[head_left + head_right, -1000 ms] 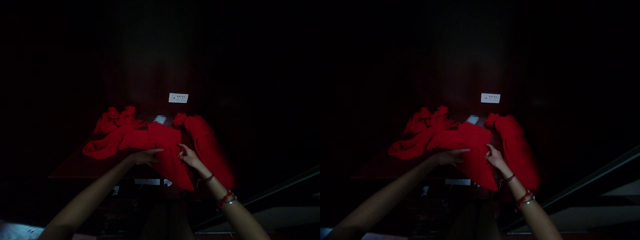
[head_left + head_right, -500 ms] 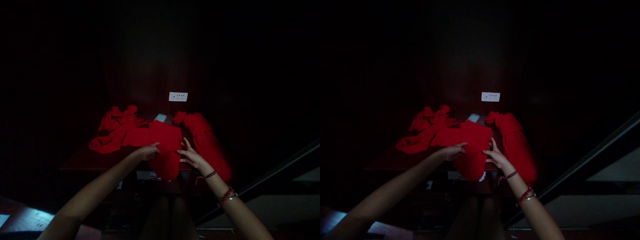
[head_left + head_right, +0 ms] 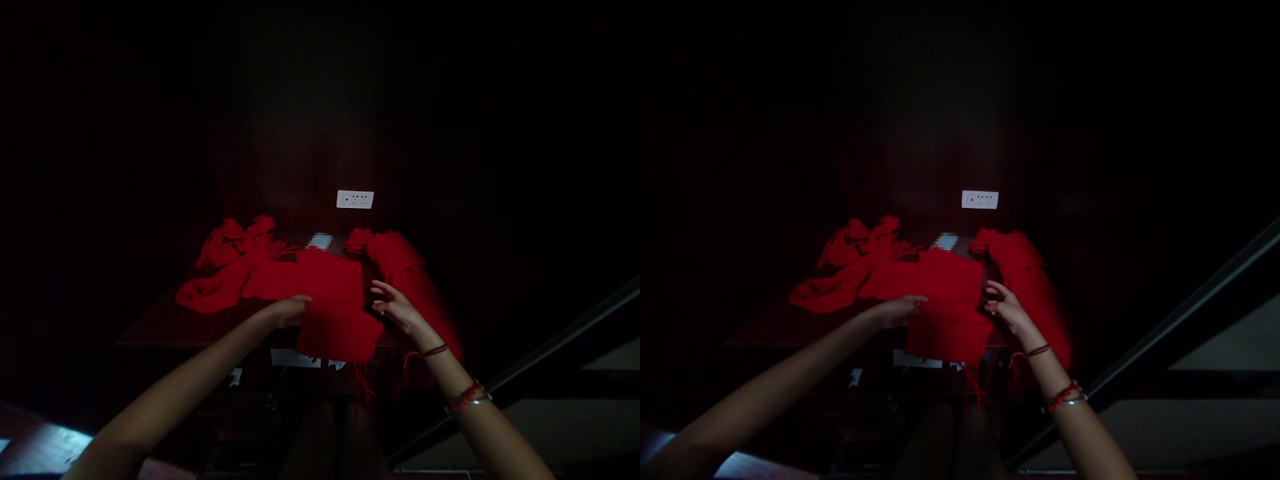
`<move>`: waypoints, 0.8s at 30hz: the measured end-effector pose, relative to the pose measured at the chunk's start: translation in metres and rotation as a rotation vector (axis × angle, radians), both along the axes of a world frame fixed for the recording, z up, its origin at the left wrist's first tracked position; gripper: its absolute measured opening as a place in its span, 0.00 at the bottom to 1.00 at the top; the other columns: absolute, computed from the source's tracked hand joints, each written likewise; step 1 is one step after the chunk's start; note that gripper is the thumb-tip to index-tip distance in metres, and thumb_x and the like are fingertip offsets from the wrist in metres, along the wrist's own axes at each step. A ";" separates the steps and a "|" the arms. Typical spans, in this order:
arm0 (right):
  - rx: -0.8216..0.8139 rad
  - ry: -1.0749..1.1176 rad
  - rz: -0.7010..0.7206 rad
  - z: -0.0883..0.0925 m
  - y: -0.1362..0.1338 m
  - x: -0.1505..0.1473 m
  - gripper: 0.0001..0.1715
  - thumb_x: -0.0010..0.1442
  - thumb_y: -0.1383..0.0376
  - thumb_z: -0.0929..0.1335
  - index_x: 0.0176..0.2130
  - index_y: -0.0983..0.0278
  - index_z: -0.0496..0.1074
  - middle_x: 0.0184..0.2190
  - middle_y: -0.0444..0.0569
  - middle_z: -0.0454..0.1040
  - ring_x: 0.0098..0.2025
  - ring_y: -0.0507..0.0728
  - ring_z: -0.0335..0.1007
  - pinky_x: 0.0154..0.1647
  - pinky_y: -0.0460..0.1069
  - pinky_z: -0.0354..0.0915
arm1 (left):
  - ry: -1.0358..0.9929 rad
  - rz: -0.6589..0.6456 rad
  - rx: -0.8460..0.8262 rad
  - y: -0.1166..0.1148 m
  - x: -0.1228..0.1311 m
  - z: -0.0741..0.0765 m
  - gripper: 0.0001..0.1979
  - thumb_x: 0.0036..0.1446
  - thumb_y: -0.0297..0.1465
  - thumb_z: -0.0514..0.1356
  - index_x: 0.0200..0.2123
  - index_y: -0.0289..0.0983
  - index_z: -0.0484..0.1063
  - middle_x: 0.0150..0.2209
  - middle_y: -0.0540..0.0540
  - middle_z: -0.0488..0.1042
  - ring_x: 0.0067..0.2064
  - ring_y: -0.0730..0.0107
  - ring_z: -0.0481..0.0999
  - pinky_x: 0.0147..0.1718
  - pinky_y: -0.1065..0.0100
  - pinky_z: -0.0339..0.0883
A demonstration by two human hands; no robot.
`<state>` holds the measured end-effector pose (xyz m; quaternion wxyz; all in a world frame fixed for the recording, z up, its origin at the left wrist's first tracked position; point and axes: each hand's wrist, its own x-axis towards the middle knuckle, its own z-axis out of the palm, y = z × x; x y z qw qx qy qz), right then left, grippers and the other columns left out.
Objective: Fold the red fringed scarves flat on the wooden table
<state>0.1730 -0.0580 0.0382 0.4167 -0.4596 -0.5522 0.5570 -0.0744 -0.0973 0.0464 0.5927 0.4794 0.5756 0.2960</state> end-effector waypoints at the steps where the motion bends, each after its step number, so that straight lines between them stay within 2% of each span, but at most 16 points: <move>1: 0.029 -0.091 0.000 -0.003 0.000 0.003 0.33 0.35 0.74 0.64 0.44 0.61 0.62 0.44 0.48 0.63 0.29 0.48 0.63 0.28 0.45 0.62 | 0.015 -0.026 -0.040 -0.006 -0.001 -0.001 0.25 0.44 0.17 0.51 0.48 0.37 0.57 0.23 0.54 0.66 0.24 0.78 0.68 0.24 0.75 0.64; 3: 0.117 -0.277 0.042 -0.009 0.001 0.006 0.31 0.35 0.73 0.65 0.43 0.63 0.63 0.43 0.49 0.64 0.33 0.50 0.63 0.31 0.46 0.61 | 0.010 -0.071 -0.122 -0.016 -0.002 0.000 0.30 0.44 0.18 0.52 0.52 0.40 0.52 0.23 0.55 0.65 0.24 0.77 0.67 0.25 0.73 0.64; 6: 0.203 -0.551 0.092 -0.014 0.001 -0.001 0.33 0.38 0.68 0.67 0.47 0.65 0.60 0.41 0.52 0.65 0.38 0.54 0.62 0.35 0.47 0.60 | 0.060 -0.153 -0.118 -0.022 0.001 0.002 0.33 0.44 0.22 0.54 0.54 0.41 0.47 0.29 0.52 0.66 0.28 0.73 0.67 0.26 0.71 0.64; 9: 0.195 -0.792 0.048 -0.015 0.000 -0.015 0.36 0.42 0.67 0.65 0.51 0.67 0.54 0.35 0.52 0.68 0.34 0.55 0.63 0.33 0.48 0.59 | 0.273 -0.102 0.021 -0.012 0.004 -0.003 0.31 0.44 0.26 0.55 0.53 0.39 0.50 0.36 0.47 0.66 0.33 0.70 0.67 0.23 0.74 0.63; 12: 0.177 -0.869 0.001 -0.016 0.002 -0.026 0.33 0.40 0.71 0.64 0.48 0.64 0.57 0.27 0.46 0.67 0.28 0.52 0.63 0.29 0.46 0.57 | 0.472 -0.024 0.170 0.009 0.007 -0.013 0.23 0.46 0.29 0.55 0.48 0.37 0.58 0.37 0.47 0.67 0.33 0.72 0.67 0.20 0.78 0.60; 14: 0.176 -0.760 -0.061 -0.018 0.006 -0.029 0.28 0.39 0.72 0.64 0.44 0.61 0.59 0.23 0.41 0.65 0.23 0.49 0.60 0.25 0.44 0.55 | 0.523 0.012 0.195 0.023 0.008 -0.019 0.17 0.47 0.29 0.54 0.43 0.35 0.63 0.33 0.48 0.68 0.29 0.75 0.67 0.19 0.79 0.58; 18: 0.103 -0.287 -0.214 -0.017 0.015 -0.028 0.24 0.35 0.73 0.64 0.37 0.61 0.59 0.17 0.34 0.58 0.18 0.46 0.55 0.21 0.42 0.54 | 0.594 0.062 0.238 0.038 0.007 -0.027 0.14 0.45 0.23 0.53 0.39 0.31 0.66 0.25 0.49 0.68 0.25 0.76 0.67 0.18 0.78 0.57; 20: 0.041 -0.092 -0.232 -0.014 0.017 -0.027 0.25 0.33 0.74 0.64 0.36 0.62 0.59 0.15 0.32 0.57 0.17 0.46 0.55 0.21 0.42 0.55 | 0.621 0.064 0.277 0.038 0.006 -0.030 0.15 0.43 0.21 0.54 0.38 0.31 0.67 0.27 0.48 0.69 0.27 0.74 0.68 0.22 0.77 0.60; 22: -0.043 0.081 -0.228 -0.012 0.018 -0.026 0.25 0.31 0.75 0.65 0.34 0.62 0.59 0.16 0.33 0.59 0.18 0.46 0.58 0.23 0.43 0.57 | 0.653 0.057 0.330 0.037 0.004 -0.033 0.16 0.41 0.19 0.56 0.37 0.32 0.68 0.33 0.47 0.70 0.34 0.71 0.69 0.30 0.75 0.61; 24: -0.147 0.239 -0.226 -0.012 0.018 -0.025 0.25 0.29 0.77 0.64 0.32 0.63 0.60 0.17 0.35 0.63 0.20 0.47 0.61 0.24 0.43 0.58 | 0.688 0.044 0.385 0.036 0.003 -0.035 0.17 0.38 0.18 0.56 0.36 0.33 0.69 0.38 0.46 0.69 0.41 0.67 0.66 0.39 0.73 0.59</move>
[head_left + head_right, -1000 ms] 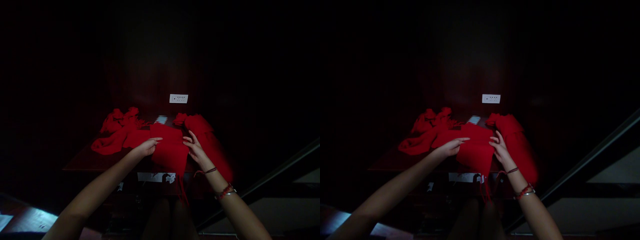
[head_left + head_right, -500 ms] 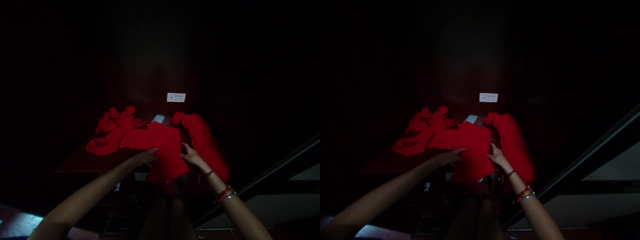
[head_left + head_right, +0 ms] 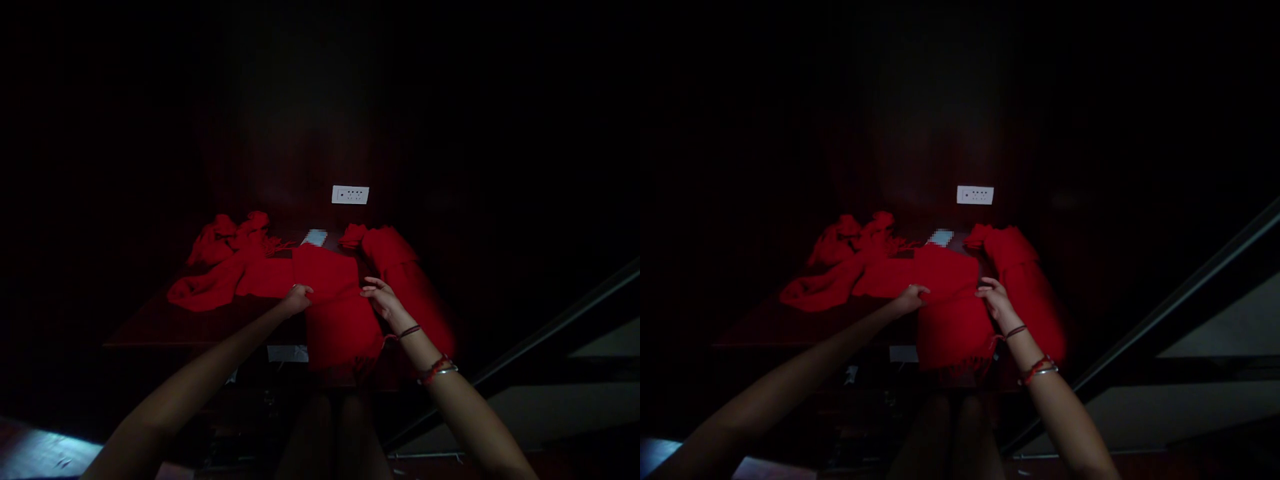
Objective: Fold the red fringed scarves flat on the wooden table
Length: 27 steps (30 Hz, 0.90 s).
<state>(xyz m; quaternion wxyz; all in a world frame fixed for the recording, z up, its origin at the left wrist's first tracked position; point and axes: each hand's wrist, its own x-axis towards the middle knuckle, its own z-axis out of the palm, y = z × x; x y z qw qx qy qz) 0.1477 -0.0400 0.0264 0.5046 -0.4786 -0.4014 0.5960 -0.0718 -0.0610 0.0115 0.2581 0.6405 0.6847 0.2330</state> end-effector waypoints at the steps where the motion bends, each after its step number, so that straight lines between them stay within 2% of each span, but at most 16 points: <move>1: -0.033 0.045 -0.001 0.000 0.000 0.000 0.25 0.28 0.78 0.64 0.31 0.63 0.61 0.17 0.36 0.65 0.20 0.47 0.62 0.25 0.43 0.59 | 0.018 -0.012 0.018 0.000 -0.001 0.000 0.18 0.37 0.18 0.57 0.36 0.33 0.69 0.39 0.46 0.68 0.44 0.66 0.64 0.42 0.73 0.57; 5: -0.035 0.048 -0.037 -0.005 0.002 -0.005 0.22 0.28 0.76 0.65 0.30 0.64 0.61 0.20 0.40 0.68 0.23 0.49 0.64 0.27 0.44 0.61 | 0.055 -0.052 0.040 0.000 -0.002 0.001 0.20 0.36 0.19 0.58 0.38 0.31 0.69 0.42 0.44 0.67 0.46 0.64 0.63 0.45 0.71 0.55; 8: 0.070 -0.198 -0.174 -0.009 0.008 -0.009 0.17 0.32 0.72 0.65 0.29 0.64 0.61 0.20 0.41 0.67 0.24 0.50 0.64 0.27 0.46 0.61 | 0.052 -0.060 0.035 0.003 0.000 0.002 0.21 0.37 0.21 0.60 0.39 0.31 0.68 0.42 0.44 0.66 0.45 0.66 0.64 0.44 0.73 0.56; 10: 0.128 -0.338 -0.257 -0.010 0.011 -0.009 0.17 0.32 0.73 0.63 0.29 0.65 0.62 0.20 0.41 0.65 0.23 0.50 0.63 0.26 0.46 0.61 | 0.047 -0.043 0.028 0.006 0.000 0.000 0.21 0.37 0.22 0.60 0.40 0.30 0.68 0.43 0.43 0.66 0.44 0.68 0.65 0.42 0.74 0.58; 13: 0.204 -0.432 -0.315 -0.012 0.012 -0.002 0.17 0.32 0.75 0.60 0.28 0.65 0.64 0.22 0.41 0.64 0.25 0.50 0.61 0.29 0.46 0.59 | 0.048 0.001 0.010 0.008 -0.003 -0.005 0.20 0.39 0.23 0.60 0.40 0.31 0.67 0.40 0.44 0.68 0.38 0.70 0.68 0.36 0.74 0.62; 15: 0.311 -0.586 -0.284 -0.014 0.009 0.006 0.19 0.31 0.76 0.59 0.28 0.65 0.65 0.23 0.43 0.65 0.29 0.51 0.61 0.33 0.46 0.58 | 0.058 0.021 0.000 0.007 -0.006 -0.008 0.18 0.38 0.23 0.60 0.38 0.32 0.67 0.36 0.46 0.70 0.35 0.71 0.69 0.32 0.74 0.63; 18: 0.473 -0.935 -0.140 -0.019 0.005 0.015 0.23 0.31 0.77 0.59 0.31 0.66 0.67 0.28 0.46 0.67 0.32 0.52 0.61 0.36 0.46 0.57 | 0.100 -0.002 0.024 0.002 -0.011 -0.007 0.13 0.39 0.21 0.59 0.33 0.33 0.69 0.34 0.47 0.70 0.36 0.70 0.68 0.35 0.73 0.62; 20: 0.494 -1.058 -0.091 -0.022 0.005 0.017 0.24 0.34 0.76 0.61 0.35 0.67 0.66 0.30 0.48 0.67 0.33 0.52 0.61 0.35 0.46 0.58 | 0.194 -0.049 0.122 -0.001 -0.009 -0.001 0.09 0.43 0.22 0.55 0.31 0.34 0.69 0.34 0.47 0.70 0.38 0.70 0.67 0.38 0.72 0.60; 22: 0.454 -1.072 -0.105 -0.021 0.008 0.017 0.24 0.37 0.74 0.61 0.38 0.67 0.66 0.31 0.48 0.68 0.32 0.51 0.62 0.34 0.44 0.59 | 0.314 -0.091 0.255 -0.003 -0.003 0.006 0.09 0.49 0.23 0.50 0.32 0.34 0.68 0.34 0.45 0.69 0.39 0.70 0.67 0.40 0.70 0.58; 25: 0.360 -1.090 -0.136 -0.018 0.015 0.014 0.23 0.37 0.75 0.60 0.38 0.66 0.66 0.29 0.46 0.69 0.30 0.50 0.63 0.29 0.42 0.59 | 0.430 -0.126 0.380 0.002 0.012 0.011 0.15 0.55 0.32 0.45 0.42 0.34 0.64 0.45 0.41 0.64 0.47 0.65 0.61 0.45 0.65 0.55; 27: 0.331 -1.131 -0.132 -0.016 0.020 0.011 0.24 0.37 0.77 0.59 0.37 0.66 0.67 0.28 0.45 0.69 0.29 0.50 0.64 0.28 0.42 0.58 | 0.481 -0.202 0.315 0.011 0.021 0.008 0.22 0.54 0.41 0.44 0.50 0.39 0.56 0.55 0.43 0.52 0.54 0.58 0.50 0.48 0.57 0.49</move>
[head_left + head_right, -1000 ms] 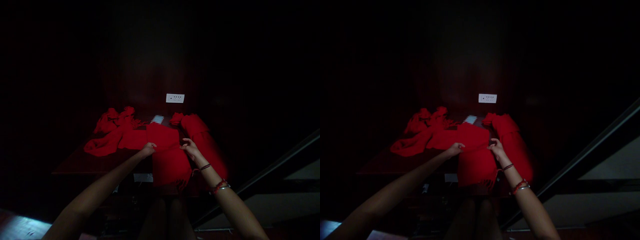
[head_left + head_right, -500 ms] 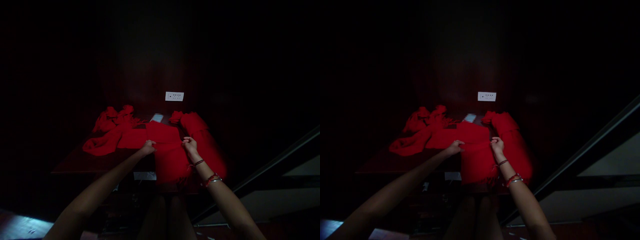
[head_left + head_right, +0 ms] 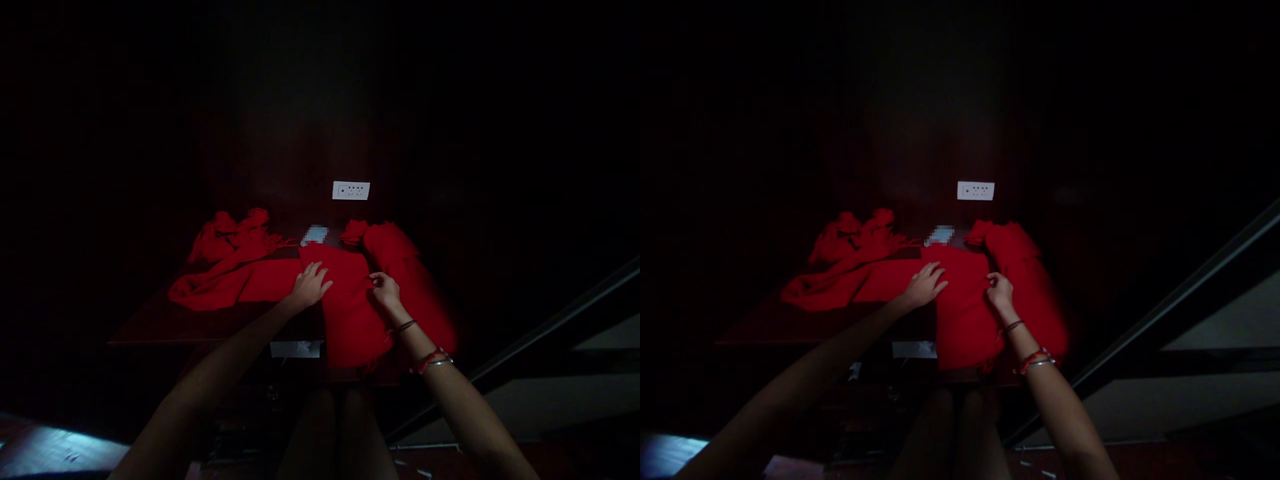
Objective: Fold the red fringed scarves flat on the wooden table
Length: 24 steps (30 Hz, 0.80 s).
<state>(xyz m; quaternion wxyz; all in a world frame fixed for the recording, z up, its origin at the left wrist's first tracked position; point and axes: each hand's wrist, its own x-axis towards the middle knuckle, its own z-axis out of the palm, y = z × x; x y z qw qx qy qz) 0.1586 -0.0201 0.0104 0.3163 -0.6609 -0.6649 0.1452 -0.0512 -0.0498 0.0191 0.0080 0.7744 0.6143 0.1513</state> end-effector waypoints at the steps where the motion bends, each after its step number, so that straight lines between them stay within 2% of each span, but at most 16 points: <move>1: -0.009 -0.018 0.004 0.000 0.002 -0.001 0.24 0.37 0.77 0.59 0.36 0.66 0.68 0.28 0.45 0.69 0.29 0.50 0.64 0.28 0.41 0.58 | 0.033 -0.022 -0.082 0.006 0.003 -0.003 0.25 0.53 0.45 0.43 0.53 0.42 0.52 0.57 0.45 0.45 0.56 0.55 0.44 0.48 0.52 0.46; 4: -0.025 -0.061 0.044 -0.001 0.008 -0.001 0.24 0.37 0.78 0.58 0.35 0.68 0.69 0.27 0.46 0.70 0.29 0.50 0.65 0.28 0.42 0.58 | 0.093 -0.043 -0.310 0.026 0.002 -0.014 0.33 0.47 0.54 0.40 0.55 0.50 0.42 0.59 0.51 0.35 0.57 0.49 0.32 0.48 0.44 0.34; 9: -0.034 -0.142 0.151 0.003 0.015 0.005 0.23 0.35 0.80 0.60 0.33 0.67 0.70 0.29 0.47 0.70 0.33 0.52 0.65 0.33 0.43 0.58 | 0.102 -0.025 -0.393 0.047 -0.022 -0.015 0.36 0.43 0.57 0.40 0.55 0.51 0.39 0.59 0.52 0.31 0.57 0.50 0.28 0.49 0.46 0.29; 13: 0.047 -0.153 0.225 0.014 0.020 -0.001 0.22 0.42 0.76 0.60 0.39 0.66 0.68 0.37 0.49 0.69 0.39 0.52 0.63 0.39 0.43 0.58 | 0.062 -0.041 -0.347 0.048 -0.033 -0.013 0.34 0.46 0.54 0.43 0.55 0.50 0.41 0.59 0.51 0.32 0.57 0.53 0.29 0.49 0.47 0.29; 16: 0.167 -0.233 0.389 0.013 0.019 -0.016 0.21 0.50 0.71 0.58 0.46 0.66 0.63 0.45 0.50 0.64 0.47 0.51 0.57 0.47 0.46 0.53 | 0.034 -0.063 -0.273 0.045 -0.031 -0.015 0.34 0.46 0.53 0.44 0.55 0.48 0.43 0.59 0.48 0.32 0.57 0.54 0.29 0.49 0.46 0.28; 18: 0.116 -0.357 0.458 0.005 0.017 -0.024 0.22 0.54 0.67 0.56 0.50 0.65 0.59 0.50 0.51 0.59 0.52 0.53 0.51 0.51 0.50 0.49 | 0.031 -0.072 -0.232 0.042 -0.028 -0.018 0.34 0.46 0.53 0.45 0.55 0.48 0.43 0.59 0.48 0.34 0.57 0.54 0.30 0.49 0.46 0.29; 21: -0.017 -0.537 0.417 -0.008 0.015 -0.029 0.24 0.57 0.66 0.52 0.53 0.66 0.54 0.55 0.52 0.50 0.56 0.56 0.42 0.53 0.57 0.43 | 0.032 -0.092 -0.165 0.039 -0.029 -0.023 0.35 0.47 0.53 0.45 0.56 0.46 0.43 0.59 0.47 0.37 0.58 0.55 0.33 0.49 0.47 0.32; 24: -0.121 -0.627 0.391 -0.007 0.018 -0.031 0.25 0.56 0.70 0.51 0.53 0.68 0.53 0.55 0.54 0.50 0.56 0.57 0.43 0.53 0.59 0.40 | -0.023 -0.054 -0.083 0.040 -0.034 -0.028 0.31 0.51 0.49 0.43 0.56 0.43 0.42 0.59 0.45 0.34 0.58 0.58 0.35 0.50 0.53 0.38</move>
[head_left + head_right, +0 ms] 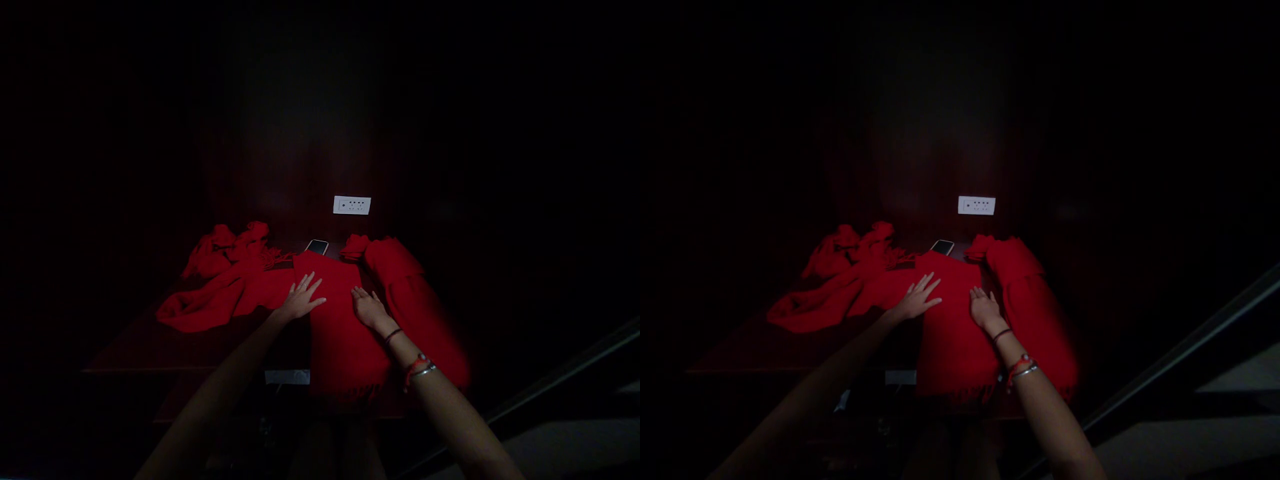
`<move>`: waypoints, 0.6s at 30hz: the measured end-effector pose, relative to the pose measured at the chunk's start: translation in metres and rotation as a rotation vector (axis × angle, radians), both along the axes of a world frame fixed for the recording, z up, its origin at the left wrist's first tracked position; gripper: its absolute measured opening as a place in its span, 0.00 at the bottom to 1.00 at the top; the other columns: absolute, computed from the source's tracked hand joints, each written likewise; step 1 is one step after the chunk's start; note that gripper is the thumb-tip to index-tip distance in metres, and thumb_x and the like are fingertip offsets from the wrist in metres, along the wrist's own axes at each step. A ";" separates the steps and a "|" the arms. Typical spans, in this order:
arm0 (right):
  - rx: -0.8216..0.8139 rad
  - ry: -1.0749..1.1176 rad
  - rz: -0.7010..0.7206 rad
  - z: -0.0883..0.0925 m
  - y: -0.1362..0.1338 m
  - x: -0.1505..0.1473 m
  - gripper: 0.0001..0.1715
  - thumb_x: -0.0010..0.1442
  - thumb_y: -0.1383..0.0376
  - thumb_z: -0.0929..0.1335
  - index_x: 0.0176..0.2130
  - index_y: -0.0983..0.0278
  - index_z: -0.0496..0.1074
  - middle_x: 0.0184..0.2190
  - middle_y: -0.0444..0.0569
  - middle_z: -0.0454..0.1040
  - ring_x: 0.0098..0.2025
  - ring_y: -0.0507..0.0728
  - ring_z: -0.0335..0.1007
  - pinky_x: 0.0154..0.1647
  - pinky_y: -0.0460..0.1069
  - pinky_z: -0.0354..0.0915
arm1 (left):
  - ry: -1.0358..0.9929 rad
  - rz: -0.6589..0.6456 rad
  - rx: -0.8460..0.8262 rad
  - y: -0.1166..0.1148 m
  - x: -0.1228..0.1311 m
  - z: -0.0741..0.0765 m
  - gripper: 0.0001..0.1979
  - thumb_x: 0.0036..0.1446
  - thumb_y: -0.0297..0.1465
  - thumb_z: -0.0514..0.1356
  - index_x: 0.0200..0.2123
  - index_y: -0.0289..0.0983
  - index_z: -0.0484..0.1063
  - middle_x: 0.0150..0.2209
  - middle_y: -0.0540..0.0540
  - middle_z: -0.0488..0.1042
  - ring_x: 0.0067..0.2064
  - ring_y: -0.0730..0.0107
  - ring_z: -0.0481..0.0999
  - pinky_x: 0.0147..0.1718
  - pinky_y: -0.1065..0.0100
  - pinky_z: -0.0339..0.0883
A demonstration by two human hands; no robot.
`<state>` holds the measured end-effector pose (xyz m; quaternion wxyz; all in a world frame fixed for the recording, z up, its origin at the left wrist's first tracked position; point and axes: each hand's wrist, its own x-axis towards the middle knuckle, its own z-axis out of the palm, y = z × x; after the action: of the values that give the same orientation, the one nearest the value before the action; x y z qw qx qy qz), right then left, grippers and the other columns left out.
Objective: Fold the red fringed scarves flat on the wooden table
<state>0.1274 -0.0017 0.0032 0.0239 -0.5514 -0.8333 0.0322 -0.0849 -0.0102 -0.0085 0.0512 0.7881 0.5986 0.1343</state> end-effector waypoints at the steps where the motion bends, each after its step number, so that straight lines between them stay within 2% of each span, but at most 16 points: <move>1: -0.023 -0.019 -0.007 0.004 0.003 -0.002 0.25 0.56 0.70 0.52 0.53 0.68 0.55 0.54 0.55 0.52 0.55 0.58 0.45 0.53 0.59 0.41 | -0.024 0.041 0.009 0.002 -0.002 0.000 0.30 0.53 0.47 0.42 0.56 0.41 0.42 0.59 0.44 0.34 0.58 0.58 0.37 0.50 0.56 0.41; 4: -0.001 -0.003 -0.025 0.020 0.018 -0.013 0.25 0.57 0.65 0.53 0.52 0.68 0.55 0.53 0.57 0.53 0.55 0.59 0.45 0.52 0.59 0.42 | -0.045 0.156 0.010 0.013 -0.008 0.007 0.28 0.55 0.45 0.41 0.55 0.38 0.48 0.58 0.39 0.37 0.57 0.56 0.43 0.49 0.60 0.46; 7: 0.073 0.062 0.004 0.028 0.035 -0.029 0.31 0.57 0.54 0.51 0.57 0.65 0.44 0.58 0.53 0.41 0.58 0.59 0.33 0.53 0.58 0.39 | 0.002 0.232 0.038 0.032 -0.015 0.022 0.26 0.55 0.45 0.41 0.53 0.38 0.52 0.58 0.39 0.41 0.56 0.56 0.44 0.49 0.58 0.46; 9: -0.025 0.030 0.003 0.025 0.044 -0.036 0.34 0.56 0.50 0.50 0.57 0.63 0.40 0.59 0.51 0.36 0.58 0.61 0.27 0.53 0.59 0.36 | 0.022 0.278 0.049 0.043 -0.021 0.028 0.27 0.54 0.46 0.41 0.55 0.39 0.49 0.58 0.40 0.39 0.57 0.55 0.39 0.49 0.55 0.46; 11: -0.209 -0.059 -0.041 0.019 0.050 -0.038 0.37 0.54 0.48 0.51 0.57 0.60 0.38 0.59 0.50 0.32 0.58 0.63 0.26 0.52 0.61 0.36 | 0.030 0.287 -0.003 0.048 -0.028 0.026 0.30 0.52 0.48 0.41 0.56 0.40 0.46 0.59 0.42 0.36 0.57 0.53 0.35 0.48 0.51 0.45; 13: -0.338 -0.128 -0.070 0.016 0.057 -0.035 0.42 0.50 0.45 0.55 0.57 0.60 0.39 0.59 0.52 0.33 0.57 0.66 0.29 0.51 0.63 0.39 | 0.041 0.266 -0.085 0.046 -0.032 0.015 0.32 0.50 0.50 0.42 0.56 0.43 0.45 0.59 0.44 0.35 0.57 0.51 0.34 0.48 0.47 0.42; 15: -0.401 -0.132 -0.011 0.021 0.068 -0.031 0.46 0.43 0.46 0.62 0.56 0.61 0.46 0.58 0.56 0.40 0.56 0.68 0.39 0.49 0.62 0.45 | 0.051 0.246 -0.132 0.042 -0.034 0.003 0.32 0.49 0.52 0.42 0.56 0.45 0.45 0.59 0.45 0.37 0.57 0.49 0.36 0.48 0.45 0.38; 16: -0.415 -0.108 0.049 0.025 0.076 -0.030 0.45 0.41 0.47 0.65 0.54 0.62 0.52 0.56 0.57 0.47 0.54 0.67 0.45 0.48 0.60 0.49 | 0.047 0.243 -0.150 0.042 -0.034 -0.001 0.33 0.48 0.52 0.42 0.56 0.45 0.46 0.58 0.45 0.39 0.57 0.47 0.36 0.48 0.45 0.37; 18: -0.355 -0.022 0.174 0.039 0.096 -0.036 0.33 0.44 0.52 0.65 0.49 0.62 0.62 0.50 0.56 0.60 0.50 0.63 0.56 0.47 0.54 0.54 | 0.023 0.258 -0.173 0.047 -0.034 0.002 0.33 0.48 0.53 0.42 0.55 0.44 0.47 0.58 0.44 0.39 0.56 0.45 0.37 0.48 0.45 0.38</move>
<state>0.0914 0.0946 0.0419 -0.0856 -0.4734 -0.8592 0.1744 -0.1187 0.0371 -0.0070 0.0943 0.6989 0.7047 0.0786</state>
